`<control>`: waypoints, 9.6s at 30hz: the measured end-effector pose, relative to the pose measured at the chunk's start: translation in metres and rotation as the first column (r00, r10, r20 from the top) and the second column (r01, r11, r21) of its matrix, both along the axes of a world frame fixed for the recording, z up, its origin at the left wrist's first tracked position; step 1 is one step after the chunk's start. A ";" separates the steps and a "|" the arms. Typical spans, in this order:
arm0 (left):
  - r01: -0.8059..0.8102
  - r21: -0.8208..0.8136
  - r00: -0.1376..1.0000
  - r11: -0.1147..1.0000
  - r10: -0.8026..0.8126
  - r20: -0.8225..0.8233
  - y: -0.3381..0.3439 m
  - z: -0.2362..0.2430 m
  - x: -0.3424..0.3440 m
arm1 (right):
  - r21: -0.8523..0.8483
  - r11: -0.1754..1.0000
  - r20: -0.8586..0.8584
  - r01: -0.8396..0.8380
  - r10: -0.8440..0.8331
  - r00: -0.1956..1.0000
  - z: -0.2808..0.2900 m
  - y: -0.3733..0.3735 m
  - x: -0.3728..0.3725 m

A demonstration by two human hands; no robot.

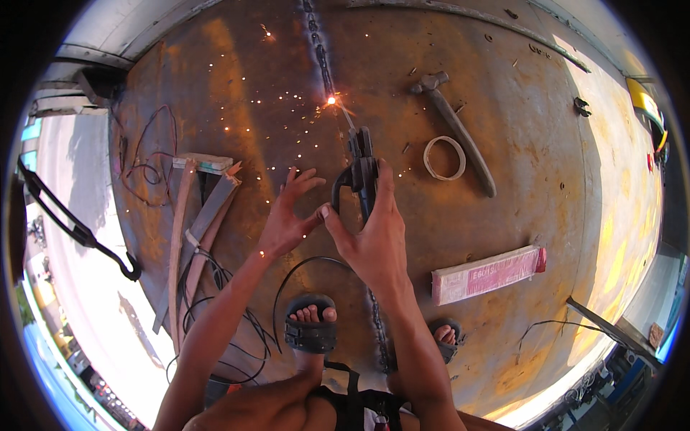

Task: The person uses a welding torch to join metal pieces on a large curved metal surface. They hold the torch with both hands, creating a continuous weld bead while sparks fly. The person occasionally pauses to adjust their grip or reposition the torch.

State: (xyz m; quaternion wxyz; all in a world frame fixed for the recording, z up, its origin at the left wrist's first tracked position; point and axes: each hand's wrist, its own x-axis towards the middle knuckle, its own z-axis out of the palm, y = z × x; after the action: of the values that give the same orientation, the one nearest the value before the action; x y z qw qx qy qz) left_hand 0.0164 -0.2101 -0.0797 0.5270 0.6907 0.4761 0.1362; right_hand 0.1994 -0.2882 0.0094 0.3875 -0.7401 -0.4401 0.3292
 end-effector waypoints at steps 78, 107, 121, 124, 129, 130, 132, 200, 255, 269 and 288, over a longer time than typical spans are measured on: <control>-0.008 -0.006 1.000 1.000 0.008 -0.004 0.000 0.004 0.001 | -0.005 0.999 0.033 -0.052 0.052 0.998 0.002 0.006 0.005; -0.010 -0.013 1.000 1.000 0.010 0.001 0.001 0.005 0.002 | 0.029 0.999 0.041 -0.035 0.033 0.999 -0.001 0.005 0.003; -0.002 0.009 1.000 1.000 0.002 -0.004 -0.001 0.000 0.000 | -0.002 0.999 0.034 -0.050 0.050 0.998 -0.001 0.007 0.004; 0.000 0.011 1.000 1.000 0.000 -0.002 -0.001 -0.001 0.000 | -0.007 0.999 0.040 -0.050 0.050 0.998 0.001 0.007 0.004; -0.001 -0.006 1.000 1.000 0.001 -0.002 -0.001 0.000 0.000 | -0.001 0.999 0.051 -0.055 0.055 0.997 0.000 0.007 0.004; -0.002 -0.013 1.000 1.000 0.002 -0.002 -0.001 0.001 0.001 | 0.009 0.998 0.053 -0.055 0.054 0.997 -0.002 0.007 0.005; -0.001 -0.021 1.000 1.000 0.001 -0.005 0.000 0.003 0.002 | 0.014 0.998 0.056 -0.054 0.053 0.997 -0.003 0.006 0.005; 0.001 -0.034 1.000 0.999 -0.001 -0.010 0.001 0.006 0.002 | -0.002 1.000 0.025 -0.009 0.009 1.000 -0.005 0.003 -0.001; 0.009 -0.030 1.000 1.000 -0.009 -0.004 0.000 0.003 0.000 | 0.023 0.999 0.119 -0.045 0.042 0.992 -0.007 0.007 0.003; 0.021 -0.038 1.000 0.999 -0.021 -0.012 0.001 0.005 -0.001 | -0.011 0.998 0.086 -0.056 0.057 0.995 -0.008 0.009 0.005; 0.013 -0.036 1.000 0.999 -0.013 0.004 0.002 0.007 0.001 | 0.006 1.000 0.064 -0.026 0.025 0.998 -0.005 0.007 0.003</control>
State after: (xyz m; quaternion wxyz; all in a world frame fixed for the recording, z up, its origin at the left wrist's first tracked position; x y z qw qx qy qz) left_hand 0.0177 -0.2077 -0.0723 0.5412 0.6837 0.4731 0.1254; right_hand 0.2021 -0.2810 0.0041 0.3717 -0.7432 -0.4627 0.3088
